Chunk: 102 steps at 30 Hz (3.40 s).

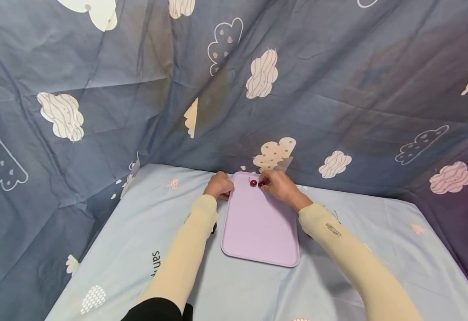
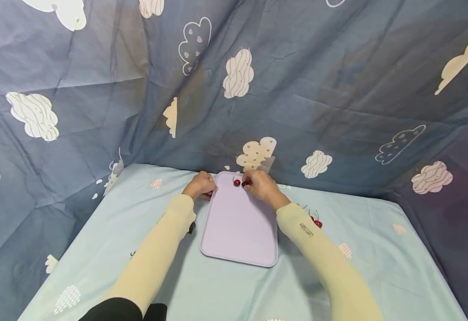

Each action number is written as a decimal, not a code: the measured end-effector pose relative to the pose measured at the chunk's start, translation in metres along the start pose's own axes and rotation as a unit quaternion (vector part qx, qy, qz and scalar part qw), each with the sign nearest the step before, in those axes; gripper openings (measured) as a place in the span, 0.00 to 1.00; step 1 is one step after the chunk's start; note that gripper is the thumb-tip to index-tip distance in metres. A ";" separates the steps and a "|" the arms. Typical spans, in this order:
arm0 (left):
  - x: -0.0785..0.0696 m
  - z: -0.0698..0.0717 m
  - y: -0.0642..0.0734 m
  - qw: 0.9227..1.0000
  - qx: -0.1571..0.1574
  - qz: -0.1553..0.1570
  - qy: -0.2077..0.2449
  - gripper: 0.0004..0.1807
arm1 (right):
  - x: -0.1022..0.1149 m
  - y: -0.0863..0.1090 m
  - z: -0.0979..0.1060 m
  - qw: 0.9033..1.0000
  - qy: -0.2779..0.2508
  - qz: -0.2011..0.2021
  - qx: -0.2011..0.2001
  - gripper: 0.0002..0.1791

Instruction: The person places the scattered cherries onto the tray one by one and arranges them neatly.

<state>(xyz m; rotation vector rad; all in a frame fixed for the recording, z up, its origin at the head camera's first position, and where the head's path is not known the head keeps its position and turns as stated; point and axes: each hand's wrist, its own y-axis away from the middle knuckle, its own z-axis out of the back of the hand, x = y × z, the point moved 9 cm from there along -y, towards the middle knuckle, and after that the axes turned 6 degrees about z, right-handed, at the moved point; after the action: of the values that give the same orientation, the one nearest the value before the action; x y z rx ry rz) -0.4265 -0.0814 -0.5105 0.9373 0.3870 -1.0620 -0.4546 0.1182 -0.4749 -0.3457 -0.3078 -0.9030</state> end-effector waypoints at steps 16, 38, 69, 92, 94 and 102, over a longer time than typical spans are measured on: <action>-0.002 0.000 0.004 1.000 -0.006 -0.017 -0.013 0.18 | 0.002 0.052 0.041 1.000 -0.028 0.008 -0.010 0.17; -0.007 -0.002 0.004 0.999 0.004 -0.030 -0.018 0.19 | -0.091 0.235 0.088 0.954 -0.184 -0.219 -0.091 0.19; -0.005 -0.001 0.008 0.997 -0.009 -0.046 -0.053 0.20 | -0.114 0.253 0.059 0.946 -0.148 -0.282 -0.058 0.21; 0.000 -0.001 0.007 0.999 -0.006 -0.038 -0.022 0.18 | -0.091 0.200 0.088 0.957 -0.159 -0.203 -0.132 0.18; 0.000 -0.001 0.006 0.999 -0.004 -0.038 -0.021 0.17 | -0.086 0.188 0.083 0.956 -0.171 -0.201 -0.128 0.18; -0.006 0.005 0.005 0.999 -0.012 -0.049 -0.009 0.17 | -0.070 0.141 0.055 0.957 -0.195 -0.183 -0.117 0.16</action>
<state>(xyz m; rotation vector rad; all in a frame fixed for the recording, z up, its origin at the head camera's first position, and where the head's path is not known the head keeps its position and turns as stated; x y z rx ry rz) -0.4255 -0.0816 -0.5015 0.8946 0.4346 -1.1523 -0.3887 0.2709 -0.4764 -0.7063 -0.6456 -1.2392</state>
